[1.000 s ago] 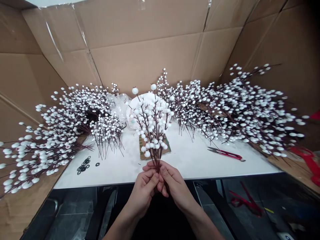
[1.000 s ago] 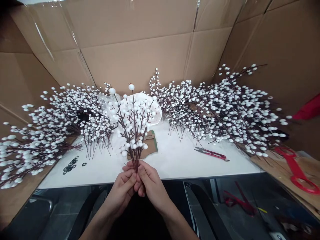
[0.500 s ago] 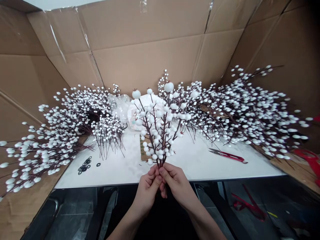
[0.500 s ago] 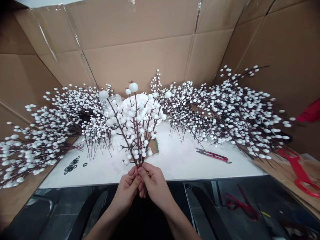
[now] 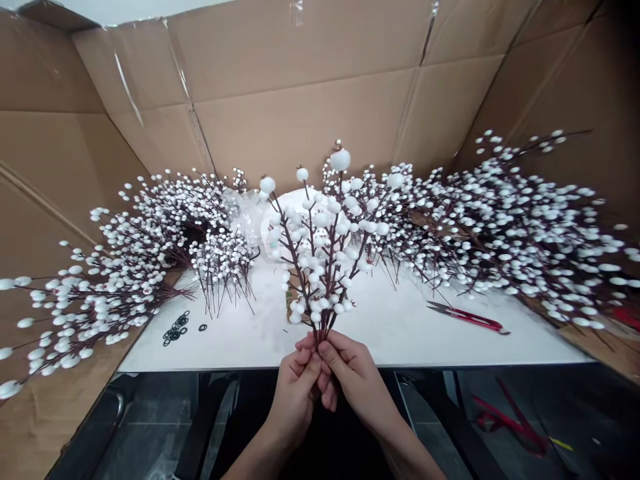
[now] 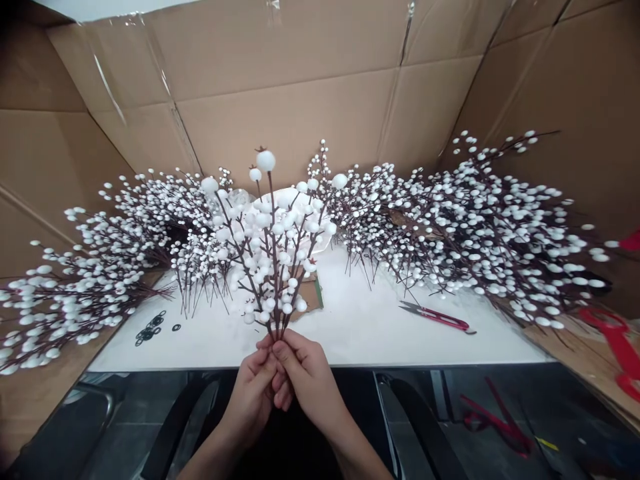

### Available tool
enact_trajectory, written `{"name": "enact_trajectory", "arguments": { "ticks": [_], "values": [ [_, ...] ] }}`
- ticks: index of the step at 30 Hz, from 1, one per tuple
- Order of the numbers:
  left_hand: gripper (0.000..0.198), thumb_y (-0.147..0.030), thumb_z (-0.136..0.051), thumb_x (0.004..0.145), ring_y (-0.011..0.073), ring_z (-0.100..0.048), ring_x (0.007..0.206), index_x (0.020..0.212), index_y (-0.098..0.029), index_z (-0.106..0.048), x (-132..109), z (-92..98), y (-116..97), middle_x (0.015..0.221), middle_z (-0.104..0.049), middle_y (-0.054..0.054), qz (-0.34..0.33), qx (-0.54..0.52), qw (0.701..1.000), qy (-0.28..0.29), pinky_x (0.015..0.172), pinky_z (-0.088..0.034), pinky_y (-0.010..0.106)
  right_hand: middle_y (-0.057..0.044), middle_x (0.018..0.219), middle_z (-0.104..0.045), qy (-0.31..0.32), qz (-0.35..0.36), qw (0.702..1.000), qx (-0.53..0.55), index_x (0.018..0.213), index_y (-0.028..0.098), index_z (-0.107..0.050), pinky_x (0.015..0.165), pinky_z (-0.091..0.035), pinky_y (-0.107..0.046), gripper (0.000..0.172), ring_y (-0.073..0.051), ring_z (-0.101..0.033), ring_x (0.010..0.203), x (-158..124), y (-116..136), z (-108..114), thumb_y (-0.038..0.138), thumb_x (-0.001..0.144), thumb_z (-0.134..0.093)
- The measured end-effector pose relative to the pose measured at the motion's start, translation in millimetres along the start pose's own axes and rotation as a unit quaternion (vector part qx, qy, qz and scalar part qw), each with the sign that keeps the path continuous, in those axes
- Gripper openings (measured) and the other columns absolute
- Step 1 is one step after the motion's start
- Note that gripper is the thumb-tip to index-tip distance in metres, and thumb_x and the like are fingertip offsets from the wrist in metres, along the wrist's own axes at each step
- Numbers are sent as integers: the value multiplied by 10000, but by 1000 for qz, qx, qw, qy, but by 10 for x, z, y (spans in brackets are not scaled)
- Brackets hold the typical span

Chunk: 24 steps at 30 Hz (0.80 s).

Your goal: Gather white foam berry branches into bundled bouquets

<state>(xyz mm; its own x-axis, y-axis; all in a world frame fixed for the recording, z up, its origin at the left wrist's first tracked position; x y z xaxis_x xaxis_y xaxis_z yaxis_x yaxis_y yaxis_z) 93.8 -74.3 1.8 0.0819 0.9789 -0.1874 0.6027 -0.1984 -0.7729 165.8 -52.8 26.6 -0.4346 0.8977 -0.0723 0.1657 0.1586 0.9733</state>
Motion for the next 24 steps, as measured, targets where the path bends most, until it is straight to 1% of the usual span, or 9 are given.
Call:
{"name": "enact_trajectory", "arguments": {
  "ticks": [3, 7, 11, 16, 18, 20, 22, 24],
  "values": [
    [287, -359, -630, 769, 69, -386, 374, 584, -162, -536, -29, -6, -26, 455, -432, -53, 15, -3, 1000, 4, 403, -312, 230, 36, 497, -547, 14, 3, 1000, 2, 978, 145, -613, 330, -425, -197, 392, -105, -519, 347, 4, 7, 2, 493, 847, -488],
    [250, -357, -636, 767, 74, -427, 401, 644, -150, -571, -73, -13, -75, 492, -483, -37, 44, 5, 999, -4, 428, -334, 225, 37, 488, -541, 25, 10, 1000, -4, 940, 142, -629, 337, -405, -185, 344, -93, -500, 345, 9, 40, -7, 443, 867, -479],
    [271, -373, -641, 760, 86, -457, 430, 633, -137, -601, -101, -6, -108, 523, -517, -9, 74, 28, 997, 2, 449, -363, 234, 52, 444, -507, 36, 8, 999, 3, 954, 140, -625, 365, -408, -191, 336, -100, -503, 351, 4, 50, -11, 430, 873, -474],
    [220, -332, -663, 749, 78, -475, 447, 655, -140, -609, -80, 28, -103, 547, -537, -7, 99, -5, 995, 14, 455, -388, 212, 49, 493, -509, 37, 5, 999, 3, 926, 140, -619, 369, -417, -202, 342, -97, -499, 362, -8, 16, -18, 449, 863, -486],
    [194, -310, -669, 747, 70, -472, 429, 679, -139, -606, -56, 32, -97, 538, -528, -18, 95, -10, 995, 17, 442, -386, 202, 46, 497, -506, 22, 13, 1000, 1, 917, 142, -617, 377, -412, -209, 338, -96, -488, 367, -16, 5, -24, 452, 856, -498],
    [192, -322, -664, 749, 79, -489, 418, 725, -138, -613, -32, 17, -112, 524, -530, -20, 78, 13, 997, 24, 446, -397, 210, 42, 490, -500, -7, 29, 1000, -1, 886, 146, -622, 373, -382, -209, 333, -88, -445, 361, -13, 19, -16, 456, 852, -506],
    [232, -358, -647, 757, 110, -534, 451, 837, -140, -634, -13, -9, -169, 546, -567, -4, 52, 66, 996, 39, 484, -428, 239, 30, 500, -518, -31, 46, 998, -2, 831, 158, -625, 370, -355, -215, 327, -82, -401, 359, 16, 68, 5, 462, 851, -505],
    [295, -395, -618, 768, 150, -581, 528, 912, -139, -648, 5, -4, -290, 598, -617, 28, 17, 158, 986, 50, 536, -452, 270, 4, 564, -571, -50, 78, 996, 4, 755, 171, -617, 429, -399, -234, 317, -97, -443, 415, 81, 166, 47, 452, 853, -509]
  ]
}}
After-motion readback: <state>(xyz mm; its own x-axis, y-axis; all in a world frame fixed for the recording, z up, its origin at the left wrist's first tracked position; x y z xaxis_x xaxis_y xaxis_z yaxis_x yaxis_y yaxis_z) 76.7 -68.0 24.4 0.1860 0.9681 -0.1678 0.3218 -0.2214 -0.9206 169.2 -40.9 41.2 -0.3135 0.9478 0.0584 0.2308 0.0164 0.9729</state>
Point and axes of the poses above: each hand's wrist, its own x-axis towards the middle knuckle, its own z-axis out of the back of the hand, y = z × x, the point moved 5 cm from there along x, towards the middle knuckle
